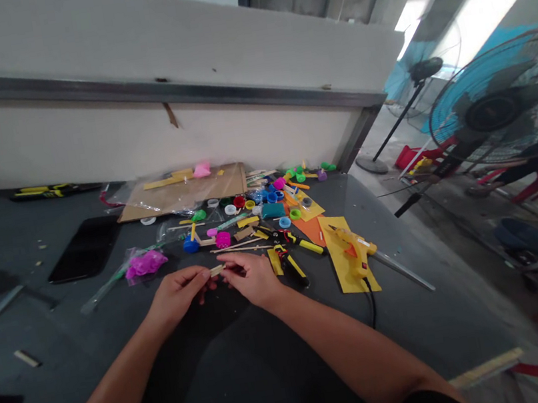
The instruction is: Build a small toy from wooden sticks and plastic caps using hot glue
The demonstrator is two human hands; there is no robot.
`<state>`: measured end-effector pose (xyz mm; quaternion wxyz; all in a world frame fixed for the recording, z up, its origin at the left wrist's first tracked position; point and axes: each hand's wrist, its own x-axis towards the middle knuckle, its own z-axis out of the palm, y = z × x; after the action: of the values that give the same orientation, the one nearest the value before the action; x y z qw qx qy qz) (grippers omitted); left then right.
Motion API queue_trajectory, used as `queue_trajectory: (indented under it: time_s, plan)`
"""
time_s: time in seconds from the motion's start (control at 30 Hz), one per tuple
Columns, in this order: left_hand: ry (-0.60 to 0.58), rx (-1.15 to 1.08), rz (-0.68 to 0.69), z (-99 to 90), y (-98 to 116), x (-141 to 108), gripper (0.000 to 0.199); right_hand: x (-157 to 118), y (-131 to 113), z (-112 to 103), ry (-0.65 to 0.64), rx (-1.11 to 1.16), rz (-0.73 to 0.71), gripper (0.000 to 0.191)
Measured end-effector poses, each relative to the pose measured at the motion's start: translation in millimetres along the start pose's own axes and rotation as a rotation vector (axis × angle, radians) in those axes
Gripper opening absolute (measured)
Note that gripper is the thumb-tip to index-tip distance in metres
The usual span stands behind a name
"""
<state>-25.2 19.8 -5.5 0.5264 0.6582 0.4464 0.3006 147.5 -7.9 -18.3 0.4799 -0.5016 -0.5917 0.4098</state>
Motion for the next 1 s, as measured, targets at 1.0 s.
queue_trajectory:
  time_s: [1.0]
  plan:
    - [0.074,0.03,-0.023,5.0,-1.5,0.9,0.029,4.5,0.0,1.5,0.079,0.099,0.04,0.021]
